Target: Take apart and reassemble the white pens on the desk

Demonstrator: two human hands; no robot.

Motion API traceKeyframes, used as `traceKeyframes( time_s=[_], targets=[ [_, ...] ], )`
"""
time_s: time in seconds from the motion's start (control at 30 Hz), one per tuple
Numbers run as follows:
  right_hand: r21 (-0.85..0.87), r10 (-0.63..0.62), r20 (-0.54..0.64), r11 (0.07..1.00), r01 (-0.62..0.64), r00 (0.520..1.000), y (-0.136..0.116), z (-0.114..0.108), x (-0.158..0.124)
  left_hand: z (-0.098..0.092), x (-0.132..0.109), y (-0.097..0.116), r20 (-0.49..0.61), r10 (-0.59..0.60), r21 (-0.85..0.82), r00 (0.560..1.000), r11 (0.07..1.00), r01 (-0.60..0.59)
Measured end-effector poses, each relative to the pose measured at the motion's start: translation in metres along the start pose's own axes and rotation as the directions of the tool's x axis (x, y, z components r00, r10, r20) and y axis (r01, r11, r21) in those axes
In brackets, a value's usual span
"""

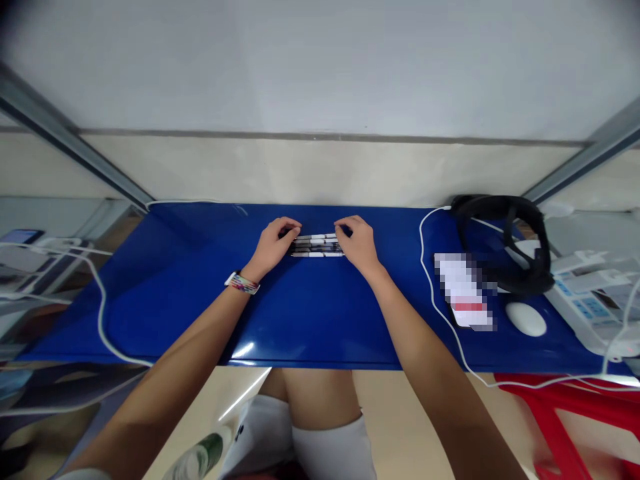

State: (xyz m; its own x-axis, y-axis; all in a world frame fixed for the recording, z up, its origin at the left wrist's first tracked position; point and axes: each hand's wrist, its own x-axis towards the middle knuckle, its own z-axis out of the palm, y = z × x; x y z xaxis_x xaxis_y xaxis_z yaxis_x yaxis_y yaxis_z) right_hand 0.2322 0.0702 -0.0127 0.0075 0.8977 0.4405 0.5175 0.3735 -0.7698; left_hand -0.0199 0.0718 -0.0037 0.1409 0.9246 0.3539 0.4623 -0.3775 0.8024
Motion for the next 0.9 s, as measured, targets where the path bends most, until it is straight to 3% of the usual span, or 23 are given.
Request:
traceKeyframes(
  time_s=[0.13,0.33,0.7,0.9],
  targets=[
    [0.241,0.155,-0.014,0.959,-0.147,0.988,-0.007,0.012,-0.004,0.007,-0.001,0.004,-0.003,-0.081,-0.307,0.997,0.949,0.077],
    [0.353,0.211,-0.008,0.915,-0.195,0.977,-0.015,0.022,-0.011,0.019,-0.002,0.000,0.002,-0.134,-0.547,0.991,0.829,0.113],
    [0.179,0.173,-0.002,0.969,-0.170,0.985,-0.020,0.022,-0.016,0.021,0.000,0.006,0.037,-0.215,-0.514,0.976,0.833,0.203],
    [0.164,0.158,-0.004,0.974,-0.155,0.987,-0.025,0.020,-0.019,0.022,-0.002,0.010,0.047,-0.230,-0.618,0.972,0.758,0.209]
  ],
)
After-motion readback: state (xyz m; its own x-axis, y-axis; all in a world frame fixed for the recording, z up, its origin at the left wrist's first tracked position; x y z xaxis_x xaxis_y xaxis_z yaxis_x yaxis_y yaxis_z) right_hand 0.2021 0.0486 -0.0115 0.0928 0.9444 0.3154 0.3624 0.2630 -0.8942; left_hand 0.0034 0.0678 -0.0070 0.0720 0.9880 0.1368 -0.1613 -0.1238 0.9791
